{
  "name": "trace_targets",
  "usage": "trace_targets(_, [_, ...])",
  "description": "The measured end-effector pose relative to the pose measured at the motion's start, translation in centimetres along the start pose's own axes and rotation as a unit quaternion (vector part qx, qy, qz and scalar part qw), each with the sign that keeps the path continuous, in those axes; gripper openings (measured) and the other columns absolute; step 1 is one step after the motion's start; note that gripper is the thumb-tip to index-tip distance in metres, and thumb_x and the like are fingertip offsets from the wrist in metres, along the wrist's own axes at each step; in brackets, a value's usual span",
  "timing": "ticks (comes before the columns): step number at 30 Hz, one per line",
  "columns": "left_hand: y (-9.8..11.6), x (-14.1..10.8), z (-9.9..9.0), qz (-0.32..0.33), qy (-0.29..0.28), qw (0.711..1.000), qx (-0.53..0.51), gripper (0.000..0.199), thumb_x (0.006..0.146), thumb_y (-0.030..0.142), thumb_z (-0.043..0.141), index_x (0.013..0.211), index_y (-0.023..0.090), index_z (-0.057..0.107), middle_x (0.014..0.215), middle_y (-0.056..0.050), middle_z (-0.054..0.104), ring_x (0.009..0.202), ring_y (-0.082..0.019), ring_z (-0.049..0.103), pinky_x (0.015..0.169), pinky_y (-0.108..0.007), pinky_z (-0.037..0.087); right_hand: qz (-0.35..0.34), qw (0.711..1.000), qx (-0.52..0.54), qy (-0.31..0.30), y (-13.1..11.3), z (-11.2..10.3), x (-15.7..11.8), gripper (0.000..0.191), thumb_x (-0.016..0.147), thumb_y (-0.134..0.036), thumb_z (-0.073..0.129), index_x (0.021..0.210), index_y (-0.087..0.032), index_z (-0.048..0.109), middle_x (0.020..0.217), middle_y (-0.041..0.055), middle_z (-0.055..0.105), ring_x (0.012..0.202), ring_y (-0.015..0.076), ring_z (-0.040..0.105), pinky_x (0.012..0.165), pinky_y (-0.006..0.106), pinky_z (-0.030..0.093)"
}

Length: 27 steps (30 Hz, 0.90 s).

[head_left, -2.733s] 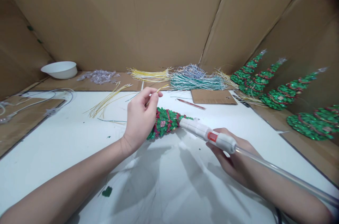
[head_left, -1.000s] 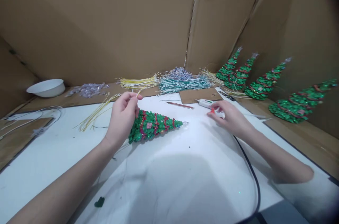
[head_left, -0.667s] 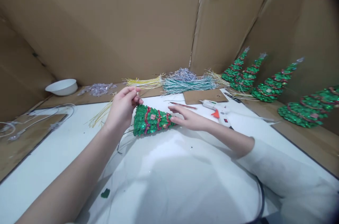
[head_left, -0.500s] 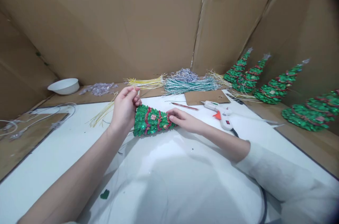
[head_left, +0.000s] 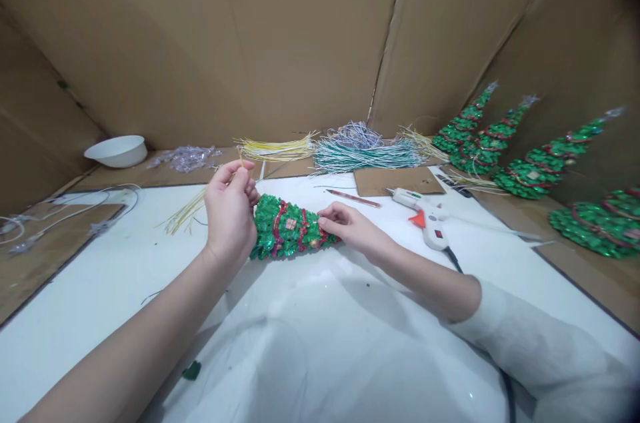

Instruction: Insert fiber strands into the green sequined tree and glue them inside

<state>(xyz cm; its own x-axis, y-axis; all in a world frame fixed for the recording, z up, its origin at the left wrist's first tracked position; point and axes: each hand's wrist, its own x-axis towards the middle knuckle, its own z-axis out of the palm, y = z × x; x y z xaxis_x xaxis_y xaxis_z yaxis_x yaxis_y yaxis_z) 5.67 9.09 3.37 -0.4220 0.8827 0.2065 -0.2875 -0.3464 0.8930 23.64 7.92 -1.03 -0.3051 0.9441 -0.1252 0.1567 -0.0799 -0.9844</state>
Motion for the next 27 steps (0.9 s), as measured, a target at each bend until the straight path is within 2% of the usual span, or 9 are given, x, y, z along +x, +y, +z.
trace_targets(7, [-0.1,-0.2,0.0,0.043,-0.008,0.998,0.044,0.006,0.074,0.013,0.055,0.073,0.017,0.06,0.053,0.005,0.034,0.048,-0.007,0.03,0.043,-0.018,0.025,0.007,1.0,0.021,0.006,-0.3,0.3,-0.5,0.013,0.077,-0.028,0.06,0.082,-0.018,0.053,0.076,0.002,0.064,0.072,0.0147,0.06,0.068,0.028,0.044])
trace_targets(13, [0.0,-0.5,0.0,0.052,-0.005,0.995,0.083,0.006,0.075,0.016,0.055,0.074,0.019,0.059,0.053,0.005,0.035,0.047,-0.008,0.032,0.043,-0.02,0.026,-0.026,1.0,0.005,0.009,-0.1,0.3,-0.6,0.015,0.079,-0.032,0.059,0.083,-0.019,0.053,0.076,0.0027,0.065,0.071,0.0159,0.062,0.07,0.032,0.048])
trace_targets(20, [0.0,-0.6,-0.1,0.086,0.001,0.988,0.127,0.008,0.077,0.017,0.053,0.075,0.019,0.06,0.055,0.004,0.039,0.049,-0.009,0.035,0.044,-0.021,0.027,-0.046,0.999,-0.027,-0.008,0.1,0.1,-0.7,0.016,0.08,-0.031,0.057,0.088,-0.018,0.054,0.083,0.0051,0.066,0.08,0.0183,0.062,0.076,0.035,0.047])
trace_targets(24, [-0.1,-0.1,-0.3,0.077,0.013,0.988,0.13,0.008,0.076,0.016,0.053,0.073,0.019,0.06,0.054,0.004,0.037,0.048,-0.009,0.034,0.043,-0.021,0.026,-0.072,0.994,-0.082,-0.022,0.3,0.1,-0.9,0.023,0.074,-0.028,0.062,0.094,-0.019,0.054,0.093,0.0043,0.065,0.089,0.0182,0.059,0.082,0.035,0.043])
trace_targets(27, [-0.1,0.4,-0.4,0.056,0.023,0.991,0.121,0.007,0.073,0.014,0.053,0.073,0.018,0.059,0.053,0.005,0.036,0.047,-0.008,0.033,0.042,-0.02,0.025,-0.089,0.988,-0.126,-0.009,0.5,0.4,-1.1,0.022,0.074,-0.028,0.061,0.093,-0.019,0.053,0.094,0.0036,0.064,0.09,0.0177,0.057,0.083,0.033,0.041])
